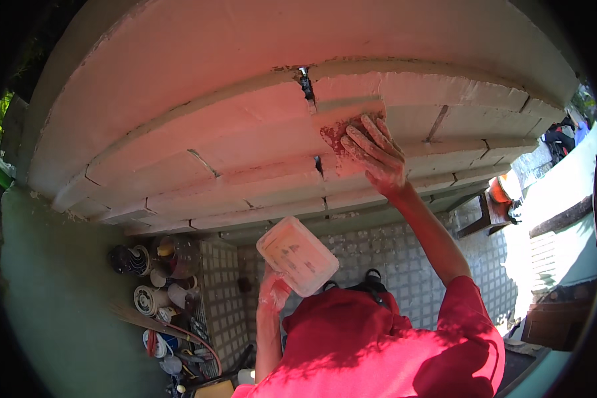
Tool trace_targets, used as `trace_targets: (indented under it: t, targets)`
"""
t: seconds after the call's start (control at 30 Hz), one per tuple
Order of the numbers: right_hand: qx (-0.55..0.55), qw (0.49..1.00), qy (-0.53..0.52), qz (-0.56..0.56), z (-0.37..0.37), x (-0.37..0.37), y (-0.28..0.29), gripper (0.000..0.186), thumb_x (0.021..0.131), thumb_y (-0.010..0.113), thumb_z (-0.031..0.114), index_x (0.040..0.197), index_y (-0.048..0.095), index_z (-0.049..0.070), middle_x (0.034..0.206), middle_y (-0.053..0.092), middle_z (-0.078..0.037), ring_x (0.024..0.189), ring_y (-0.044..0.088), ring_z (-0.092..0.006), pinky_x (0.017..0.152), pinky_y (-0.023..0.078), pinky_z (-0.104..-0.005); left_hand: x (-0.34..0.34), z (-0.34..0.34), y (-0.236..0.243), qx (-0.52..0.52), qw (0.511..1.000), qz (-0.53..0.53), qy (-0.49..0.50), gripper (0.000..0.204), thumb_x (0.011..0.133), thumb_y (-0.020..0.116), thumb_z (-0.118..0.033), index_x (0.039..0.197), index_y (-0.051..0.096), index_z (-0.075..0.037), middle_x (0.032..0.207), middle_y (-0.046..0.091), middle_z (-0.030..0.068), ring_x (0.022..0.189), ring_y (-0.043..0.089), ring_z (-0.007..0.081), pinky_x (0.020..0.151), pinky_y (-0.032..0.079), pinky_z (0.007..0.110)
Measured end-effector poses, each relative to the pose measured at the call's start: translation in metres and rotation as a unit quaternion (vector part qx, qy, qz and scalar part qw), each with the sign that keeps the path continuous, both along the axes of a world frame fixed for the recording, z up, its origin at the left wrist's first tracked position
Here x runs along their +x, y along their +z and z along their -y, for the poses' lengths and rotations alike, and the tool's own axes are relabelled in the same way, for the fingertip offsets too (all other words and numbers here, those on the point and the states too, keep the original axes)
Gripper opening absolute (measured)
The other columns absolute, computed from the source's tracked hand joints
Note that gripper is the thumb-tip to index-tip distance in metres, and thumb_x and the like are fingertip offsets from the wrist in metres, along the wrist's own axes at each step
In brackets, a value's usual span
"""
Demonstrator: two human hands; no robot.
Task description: Applying wall putty to cracks in a concrete beam using a putty knife.
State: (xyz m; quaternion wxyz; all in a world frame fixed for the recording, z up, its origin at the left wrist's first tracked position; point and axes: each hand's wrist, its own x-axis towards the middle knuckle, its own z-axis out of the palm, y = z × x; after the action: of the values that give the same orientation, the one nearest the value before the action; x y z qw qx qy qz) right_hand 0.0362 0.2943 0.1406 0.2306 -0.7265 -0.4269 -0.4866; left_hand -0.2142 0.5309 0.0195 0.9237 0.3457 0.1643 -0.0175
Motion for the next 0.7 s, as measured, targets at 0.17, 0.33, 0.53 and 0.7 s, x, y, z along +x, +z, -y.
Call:
trace_targets:
  t: [0.17, 0.33, 0.53, 0.7]
  targets:
    - [0.019, 0.999, -0.049, 0.016, -0.004, 0.019, 0.031, 0.042, 0.071, 0.060, -0.003, 0.109, 0.068, 0.010, 0.121, 0.062, -0.003, 0.122, 0.052, -0.0257, 0.102, 0.044, -0.0451, -0.001, 0.003, -0.002, -0.004, 1.000, 0.009, 0.009, 0.076, 0.079, 0.061, -0.016, 0.146, 0.025, -0.010, 0.139, 0.042, 0.0101, 0.126, 0.045, 0.0260, 0.102, 0.042, 0.040]
    - [-0.016, 0.999, -0.025, -0.039, 0.006, 0.019, -0.026, 0.040, 0.072, 0.057, -0.004, 0.108, 0.069, 0.009, 0.121, 0.062, -0.003, 0.122, 0.052, -0.0259, 0.102, 0.045, -0.0439, 0.002, 0.005, -0.008, 0.017, 1.000, -0.004, 0.001, 0.074, 0.081, 0.060, -0.016, 0.146, 0.026, -0.010, 0.139, 0.042, 0.0099, 0.126, 0.045, 0.0259, 0.102, 0.042, 0.040]
    - [0.159, 0.984, -0.035, -0.072, 0.028, -0.019, -0.002, 0.042, 0.076, 0.049, -0.011, 0.113, 0.065, 0.000, 0.116, 0.064, -0.013, 0.117, 0.056, -0.0295, 0.102, 0.041, -0.0406, -0.001, 0.005, -0.001, -0.009, 1.000, -0.014, 0.008, 0.073, 0.081, 0.059, -0.013, 0.146, 0.026, -0.011, 0.139, 0.042, 0.0096, 0.126, 0.046, 0.0262, 0.101, 0.043, 0.040]
    - [0.440, 0.866, -0.037, -0.235, -0.006, -0.014, 0.006, 0.065, 0.066, 0.037, -0.018, 0.125, 0.058, 0.000, 0.123, 0.060, -0.020, 0.117, 0.057, -0.0301, 0.096, 0.047, -0.0364, -0.002, 0.002, -0.012, -0.020, 1.000, 0.019, 0.005, 0.070, 0.082, 0.059, -0.013, 0.144, 0.027, -0.010, 0.138, 0.042, 0.0100, 0.125, 0.046, 0.0260, 0.101, 0.043, 0.040]
